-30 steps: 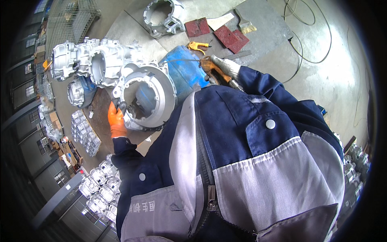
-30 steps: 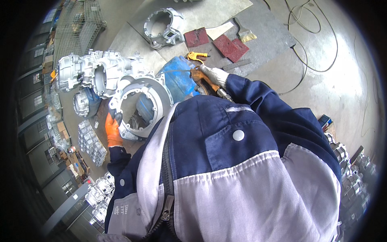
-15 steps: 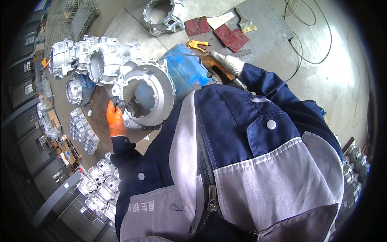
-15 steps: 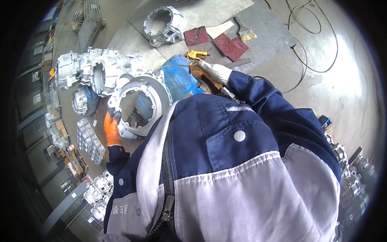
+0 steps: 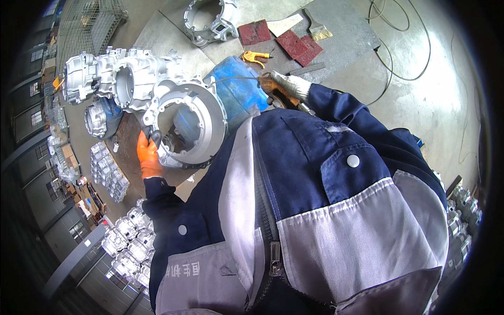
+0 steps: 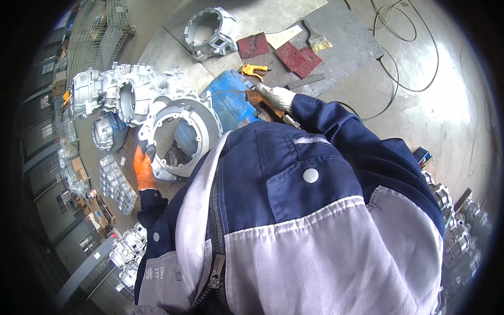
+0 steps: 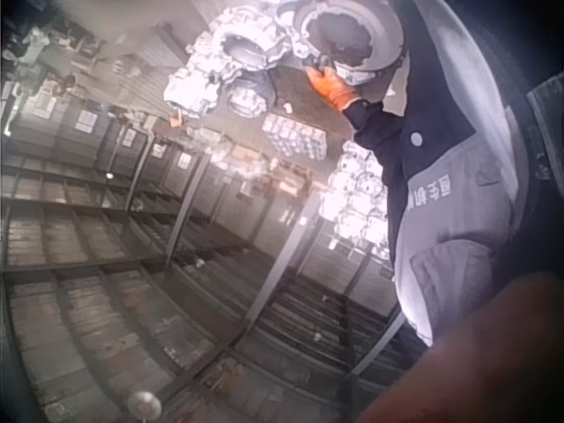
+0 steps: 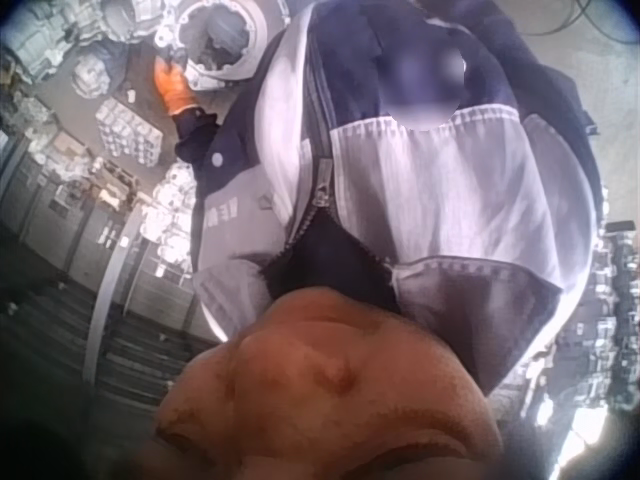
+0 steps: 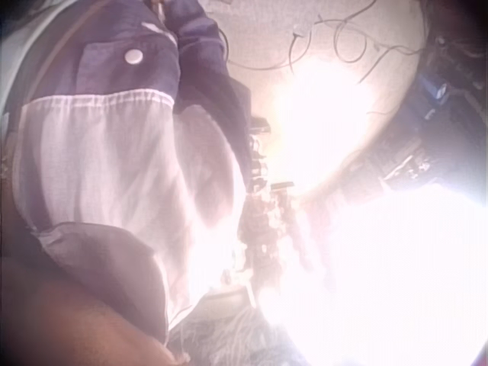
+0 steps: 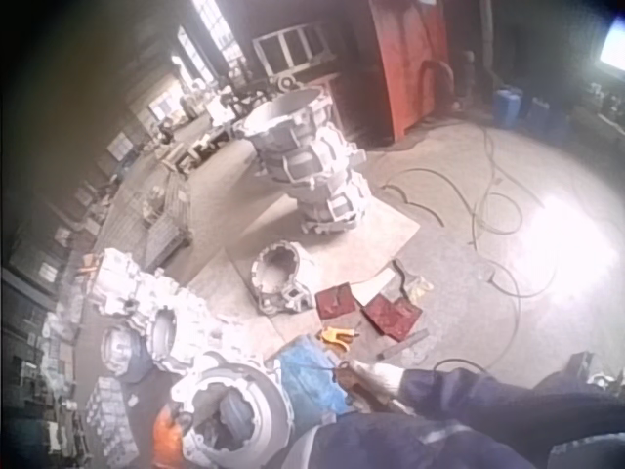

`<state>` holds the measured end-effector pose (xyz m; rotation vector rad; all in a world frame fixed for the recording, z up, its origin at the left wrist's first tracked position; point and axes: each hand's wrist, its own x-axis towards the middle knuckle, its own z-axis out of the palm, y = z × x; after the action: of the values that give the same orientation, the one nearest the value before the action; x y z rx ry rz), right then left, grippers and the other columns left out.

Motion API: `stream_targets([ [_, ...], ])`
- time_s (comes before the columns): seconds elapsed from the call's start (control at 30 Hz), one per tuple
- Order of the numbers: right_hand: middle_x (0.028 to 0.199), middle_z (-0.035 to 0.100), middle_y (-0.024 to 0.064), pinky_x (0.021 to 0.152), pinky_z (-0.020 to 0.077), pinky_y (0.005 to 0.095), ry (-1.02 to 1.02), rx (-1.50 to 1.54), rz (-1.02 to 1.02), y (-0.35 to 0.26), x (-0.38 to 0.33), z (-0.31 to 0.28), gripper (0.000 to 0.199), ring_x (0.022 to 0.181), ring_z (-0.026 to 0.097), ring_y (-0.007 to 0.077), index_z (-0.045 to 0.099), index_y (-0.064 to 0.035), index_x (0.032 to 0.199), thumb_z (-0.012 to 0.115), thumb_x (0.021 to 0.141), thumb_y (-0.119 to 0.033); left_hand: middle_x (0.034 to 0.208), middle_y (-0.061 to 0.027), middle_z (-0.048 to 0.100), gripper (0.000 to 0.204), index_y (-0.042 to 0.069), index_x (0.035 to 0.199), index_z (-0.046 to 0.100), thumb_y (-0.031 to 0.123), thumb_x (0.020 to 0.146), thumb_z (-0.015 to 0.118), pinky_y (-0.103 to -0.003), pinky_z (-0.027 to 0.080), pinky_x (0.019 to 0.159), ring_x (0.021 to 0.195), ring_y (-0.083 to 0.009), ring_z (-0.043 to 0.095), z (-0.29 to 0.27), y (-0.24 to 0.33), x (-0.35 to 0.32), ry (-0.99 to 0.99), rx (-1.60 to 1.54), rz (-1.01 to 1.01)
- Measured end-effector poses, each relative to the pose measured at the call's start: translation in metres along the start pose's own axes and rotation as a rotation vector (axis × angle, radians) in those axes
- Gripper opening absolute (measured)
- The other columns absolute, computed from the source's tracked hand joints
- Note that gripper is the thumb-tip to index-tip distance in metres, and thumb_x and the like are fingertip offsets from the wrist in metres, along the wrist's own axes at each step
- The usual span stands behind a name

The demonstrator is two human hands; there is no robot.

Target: The person picks up a metal housing part, sprays it with a handheld spray gun, and wipes it with a cloth. They repeat this process on several similar metal parts, placing each cleaned part onto a stack.

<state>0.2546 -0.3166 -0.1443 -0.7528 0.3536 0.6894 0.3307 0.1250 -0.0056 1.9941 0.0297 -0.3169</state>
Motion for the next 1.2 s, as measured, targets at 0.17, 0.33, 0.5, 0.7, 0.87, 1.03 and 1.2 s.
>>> stream_targets([
  [0.17,0.086,0.064,0.0111,0.058,0.0535,0.0275,0.075,0.143,-0.118,-0.005,-0.004,0.007,0.054,0.068,0.062,0.0179,0.058,-0.0044,0.113,0.053,0.088,-0.052,0.121,-0.006,0.055,0.045,0.0,0.13,0.047,0.008,0.087,0.058,-0.027,0.04,0.092,0.107,-0.0145,0.052,0.003,0.001,-0.002,0.02,-0.005,0.016],
  [0.33,0.093,0.065,0.0094,0.065,0.0548,0.0316,0.055,0.108,-0.02,-0.002,0.007,-0.002,0.044,0.071,0.063,0.0173,0.058,-0.0053,0.113,0.044,0.095,-0.044,0.118,-0.0046,0.056,0.044,-0.001,0.128,0.049,0.007,0.086,0.059,-0.026,0.04,0.089,0.103,-0.013,0.052,0.002,-0.001,0.0,0.027,0.005,0.041],
  [0.5,0.087,0.064,0.0096,0.061,0.0548,0.0321,0.034,0.121,0.008,0.002,0.011,-0.005,0.045,0.067,0.063,0.0176,0.058,-0.0057,0.112,0.043,0.095,-0.044,0.121,-0.0062,0.056,0.046,-0.001,0.13,0.046,0.009,0.087,0.058,-0.027,0.04,0.091,0.106,-0.0149,0.053,-0.002,-0.003,0.001,0.003,0.023,0.025],
  [0.7,0.084,0.064,0.0107,0.052,0.054,0.0266,-0.029,0.222,-0.109,0.001,-0.007,0.003,0.049,0.063,0.063,0.0192,0.057,-0.0041,0.11,0.049,0.091,-0.049,0.121,-0.0063,0.055,0.047,-0.001,0.131,0.046,0.008,0.087,0.059,-0.027,0.041,0.091,0.105,-0.0147,0.053,-0.004,-0.005,0.001,0.0,0.008,0.047],
  [0.87,0.083,0.064,0.0094,0.054,0.0537,0.0275,0.032,0.215,-0.06,0.002,-0.01,0.006,0.047,0.063,0.062,0.0175,0.058,-0.0052,0.108,0.047,0.092,-0.048,0.122,-0.0063,0.054,0.048,-0.002,0.131,0.045,0.009,0.087,0.059,-0.027,0.04,0.092,0.107,-0.0149,0.052,-0.004,-0.006,0.002,0.001,-0.029,0.002],
  [1.03,0.082,0.063,0.0084,0.054,0.0532,0.027,0.072,0.13,-0.024,0.001,-0.009,0.009,0.047,0.062,0.061,0.0161,0.058,-0.0061,0.106,0.047,0.092,-0.05,0.123,-0.0064,0.054,0.048,-0.002,0.132,0.045,0.01,0.087,0.058,-0.027,0.04,0.092,0.108,-0.015,0.052,-0.005,-0.005,0.003,-0.005,0.032,0.03],
  [1.2,0.081,0.063,0.0081,0.053,0.0531,0.026,0.092,0.162,-0.019,-0.002,-0.017,0.015,0.048,0.061,0.061,0.0155,0.058,-0.0062,0.106,0.046,0.092,-0.051,0.123,-0.0064,0.054,0.049,-0.002,0.131,0.045,0.011,0.087,0.059,-0.027,0.039,0.093,0.108,-0.015,0.052,-0.005,-0.004,0.003,-0.004,0.046,0.03],
])
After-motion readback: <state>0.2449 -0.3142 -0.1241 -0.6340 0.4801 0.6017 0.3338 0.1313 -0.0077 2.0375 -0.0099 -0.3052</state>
